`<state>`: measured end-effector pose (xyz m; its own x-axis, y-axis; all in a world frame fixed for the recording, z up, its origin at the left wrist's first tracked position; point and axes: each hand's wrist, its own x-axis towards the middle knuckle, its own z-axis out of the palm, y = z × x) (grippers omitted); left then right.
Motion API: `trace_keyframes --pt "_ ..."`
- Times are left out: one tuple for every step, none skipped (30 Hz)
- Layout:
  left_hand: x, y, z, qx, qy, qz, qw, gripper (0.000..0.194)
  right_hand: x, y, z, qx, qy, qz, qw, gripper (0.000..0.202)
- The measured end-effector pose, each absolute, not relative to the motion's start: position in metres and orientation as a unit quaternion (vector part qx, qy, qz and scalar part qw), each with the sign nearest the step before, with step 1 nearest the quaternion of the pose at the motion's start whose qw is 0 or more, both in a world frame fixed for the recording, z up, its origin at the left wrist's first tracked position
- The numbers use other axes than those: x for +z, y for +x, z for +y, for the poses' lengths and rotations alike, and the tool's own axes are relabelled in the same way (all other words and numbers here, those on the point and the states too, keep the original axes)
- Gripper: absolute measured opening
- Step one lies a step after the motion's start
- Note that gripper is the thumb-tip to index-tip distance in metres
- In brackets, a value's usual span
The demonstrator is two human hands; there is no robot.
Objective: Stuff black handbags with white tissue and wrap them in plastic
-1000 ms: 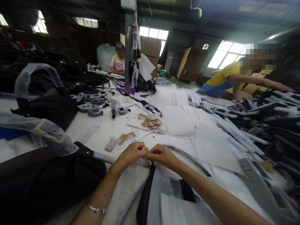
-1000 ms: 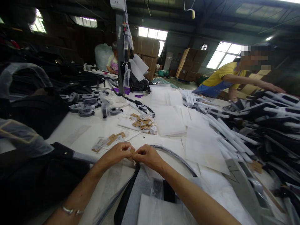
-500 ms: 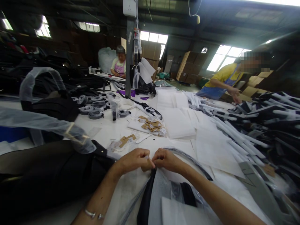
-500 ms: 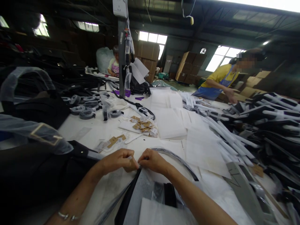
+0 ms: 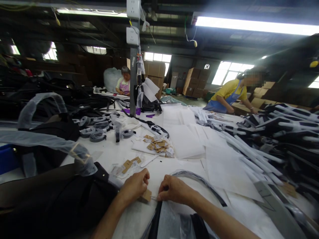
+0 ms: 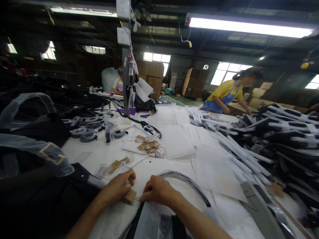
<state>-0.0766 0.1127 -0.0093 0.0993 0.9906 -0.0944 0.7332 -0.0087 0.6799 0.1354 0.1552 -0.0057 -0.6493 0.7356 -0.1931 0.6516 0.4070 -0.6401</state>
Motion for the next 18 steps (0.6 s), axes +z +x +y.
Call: trace_keyframes --pt "-0.009 -0.077 0.112 0.196 0.682 0.655 0.259 0.032 -0.005 0.135 0.154 0.36 -0.416 -0.832 0.067 0.019" --pt "-0.009 -0.077 0.111 0.18 0.688 0.664 0.231 0.031 -0.005 0.135 0.154 0.373 -0.415 -0.826 0.079 0.022" --pt "-0.009 -0.076 0.111 0.167 0.693 0.669 0.212 0.03 -0.003 0.136 0.154 0.389 -0.416 -0.817 0.094 0.026" --pt "-0.009 -0.075 0.11 0.156 0.699 0.67 0.194 0.03 0.0 0.138 0.154 0.402 -0.419 -0.807 0.111 0.029" --pt "-0.009 -0.073 0.111 0.142 0.706 0.672 0.173 0.032 0.005 0.142 0.156 0.406 -0.424 -0.799 0.13 0.031" --pt "-0.009 -0.07 0.112 0.128 0.713 0.673 0.151 0.036 0.01 0.147 0.158 0.397 -0.43 -0.798 0.146 0.031" --pt "-0.008 -0.067 0.114 0.117 0.718 0.674 0.131 0.04 0.016 0.154 0.161 0.371 -0.437 -0.804 0.157 0.029" --pt "-0.008 -0.063 0.117 0.11 0.723 0.672 0.117 0.045 0.021 0.163 0.165 0.33 -0.446 -0.817 0.16 0.028" --pt "-0.007 -0.058 0.122 0.105 0.73 0.667 0.106 0.049 0.026 0.173 0.17 0.278 -0.457 -0.831 0.153 0.029" --pt "-0.006 -0.053 0.129 0.102 0.737 0.66 0.099 0.052 0.028 0.185 0.175 0.226 -0.471 -0.842 0.136 0.032" --pt "-0.005 -0.047 0.137 0.1 0.742 0.656 0.093 0.053 0.027 0.196 0.179 0.183 -0.489 -0.845 0.112 0.039" --pt "-0.003 -0.041 0.148 0.099 0.744 0.655 0.089 0.054 0.024 0.208 0.182 0.15 -0.51 -0.843 0.085 0.046" --pt "-0.001 -0.036 0.16 0.099 0.742 0.657 0.085 0.055 0.017 0.218 0.184 0.129 -0.528 -0.837 0.058 0.053" --pt "0.001 -0.031 0.174 0.1 0.737 0.663 0.08 0.055 0.008 0.227 0.184 0.119 -0.543 -0.831 0.036 0.059" --pt "0.004 -0.028 0.189 0.1 0.728 0.675 0.075 0.056 -0.004 0.235 0.184 0.114 -0.552 -0.826 0.021 0.063" --pt "0.006 -0.027 0.206 0.1 0.714 0.69 0.068 0.055 -0.015 0.24 0.184 0.109 -0.558 -0.823 0.014 0.064" --pt "0.008 -0.029 0.223 0.101 0.696 0.709 0.06 0.054 -0.026 0.244 0.183 0.102 -0.562 -0.821 0.012 0.064" --pt "0.011 -0.035 0.239 0.101 0.673 0.731 0.049 0.051 -0.036 0.246 0.182 0.094 -0.565 -0.82 0.015 0.064"
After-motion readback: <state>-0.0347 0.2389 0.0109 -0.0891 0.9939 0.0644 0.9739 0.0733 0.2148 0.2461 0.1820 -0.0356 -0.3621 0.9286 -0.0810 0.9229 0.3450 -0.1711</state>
